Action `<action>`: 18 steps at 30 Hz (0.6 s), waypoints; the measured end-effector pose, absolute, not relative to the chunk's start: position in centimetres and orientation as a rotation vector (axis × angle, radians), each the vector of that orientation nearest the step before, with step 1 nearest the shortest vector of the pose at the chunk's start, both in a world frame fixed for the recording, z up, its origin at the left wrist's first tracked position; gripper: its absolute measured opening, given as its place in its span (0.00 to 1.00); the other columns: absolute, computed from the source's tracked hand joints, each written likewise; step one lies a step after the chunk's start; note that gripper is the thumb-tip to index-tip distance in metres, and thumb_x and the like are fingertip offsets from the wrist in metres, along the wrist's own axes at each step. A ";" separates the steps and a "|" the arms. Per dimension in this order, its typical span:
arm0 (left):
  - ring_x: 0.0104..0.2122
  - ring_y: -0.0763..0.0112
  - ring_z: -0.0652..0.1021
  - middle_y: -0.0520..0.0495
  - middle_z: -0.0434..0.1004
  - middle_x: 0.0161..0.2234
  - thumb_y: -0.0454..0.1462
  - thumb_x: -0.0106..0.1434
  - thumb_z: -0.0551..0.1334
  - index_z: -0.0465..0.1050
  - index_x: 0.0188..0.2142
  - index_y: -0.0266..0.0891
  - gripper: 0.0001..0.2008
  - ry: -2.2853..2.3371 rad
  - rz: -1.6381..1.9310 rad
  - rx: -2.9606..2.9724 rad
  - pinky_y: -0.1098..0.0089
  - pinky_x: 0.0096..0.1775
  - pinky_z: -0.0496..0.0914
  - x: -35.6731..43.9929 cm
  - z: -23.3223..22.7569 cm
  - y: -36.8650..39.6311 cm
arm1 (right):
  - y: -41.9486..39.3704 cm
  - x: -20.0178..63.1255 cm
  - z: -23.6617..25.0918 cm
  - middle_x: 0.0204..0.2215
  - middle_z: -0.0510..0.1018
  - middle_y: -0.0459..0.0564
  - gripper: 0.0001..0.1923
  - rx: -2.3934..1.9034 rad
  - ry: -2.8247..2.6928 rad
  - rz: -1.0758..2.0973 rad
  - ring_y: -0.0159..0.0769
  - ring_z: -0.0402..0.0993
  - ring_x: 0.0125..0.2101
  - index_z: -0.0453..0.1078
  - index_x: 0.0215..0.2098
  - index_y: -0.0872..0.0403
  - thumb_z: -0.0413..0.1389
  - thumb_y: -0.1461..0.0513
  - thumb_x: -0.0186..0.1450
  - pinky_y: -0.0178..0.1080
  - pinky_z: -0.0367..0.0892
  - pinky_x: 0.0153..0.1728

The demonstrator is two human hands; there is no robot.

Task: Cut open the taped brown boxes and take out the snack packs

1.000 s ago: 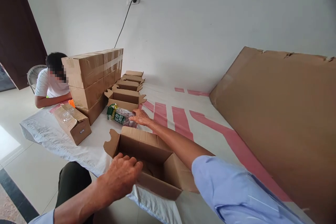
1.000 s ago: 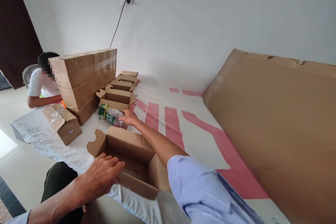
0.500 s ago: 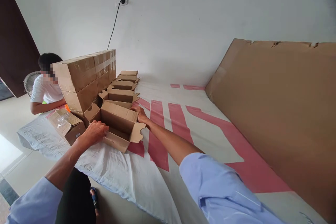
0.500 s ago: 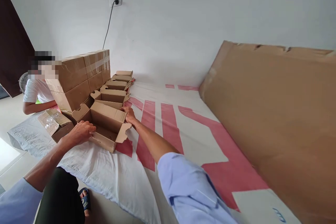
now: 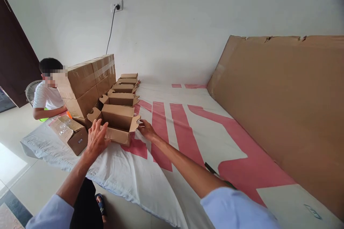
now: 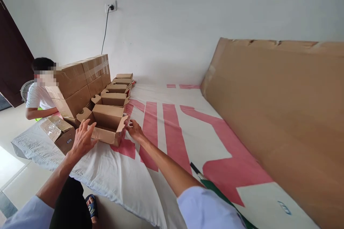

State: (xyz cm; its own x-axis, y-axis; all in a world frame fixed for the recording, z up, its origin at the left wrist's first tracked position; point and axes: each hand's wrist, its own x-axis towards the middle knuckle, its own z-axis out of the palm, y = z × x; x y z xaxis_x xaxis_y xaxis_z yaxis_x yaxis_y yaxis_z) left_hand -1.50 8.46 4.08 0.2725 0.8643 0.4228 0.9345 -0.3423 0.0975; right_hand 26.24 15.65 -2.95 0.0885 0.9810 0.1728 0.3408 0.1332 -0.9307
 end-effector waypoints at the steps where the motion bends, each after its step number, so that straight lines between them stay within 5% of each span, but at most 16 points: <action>1: 0.69 0.35 0.66 0.29 0.65 0.68 0.34 0.61 0.72 0.67 0.67 0.41 0.35 -1.713 -0.767 -2.299 0.41 0.64 0.67 -1.5 3.1 7.3 | 13.9 26.5 -3.5 0.45 0.84 0.55 0.23 -1.396 -1.405 0.829 0.43 0.82 0.44 0.74 0.57 0.52 0.61 0.57 0.64 0.43 0.76 0.44; 5: 0.57 0.44 0.78 0.34 0.74 0.57 0.44 0.64 0.70 0.67 0.62 0.42 0.29 -1.934 -1.263 -2.202 0.44 0.57 0.74 -1.1 -1.3 4.4 | 4.9 28.5 -6.8 0.52 0.84 0.57 0.23 -1.354 -1.387 0.776 0.49 0.82 0.52 0.75 0.57 0.50 0.58 0.50 0.68 0.49 0.78 0.49; 9: 0.44 0.49 0.84 0.36 0.81 0.48 0.55 0.59 0.74 0.71 0.52 0.39 0.31 -2.580 -1.534 -2.274 0.54 0.44 0.80 0.3 -3.9 6.2 | -3.9 33.5 -10.3 0.50 0.85 0.57 0.19 -1.442 -1.529 0.363 0.51 0.82 0.53 0.76 0.56 0.48 0.52 0.51 0.73 0.53 0.77 0.53; 14: 0.41 0.51 0.86 0.33 0.83 0.51 0.56 0.57 0.76 0.72 0.55 0.37 0.35 -2.932 -1.796 -2.173 0.62 0.34 0.80 2.5 -3.9 10.0 | -11.0 42.3 -13.4 0.47 0.86 0.63 0.18 -1.644 -1.544 -0.202 0.59 0.83 0.49 0.78 0.49 0.50 0.52 0.51 0.72 0.59 0.75 0.53; 18: 0.38 0.54 0.87 0.33 0.85 0.48 0.54 0.57 0.77 0.71 0.58 0.36 0.38 -2.948 -1.900 -2.052 0.61 0.35 0.81 3.6 -4.1 11.1 | -13.8 47.3 -15.6 0.45 0.86 0.64 0.20 -1.821 -1.440 -0.275 0.64 0.82 0.47 0.78 0.47 0.48 0.53 0.46 0.69 0.62 0.77 0.48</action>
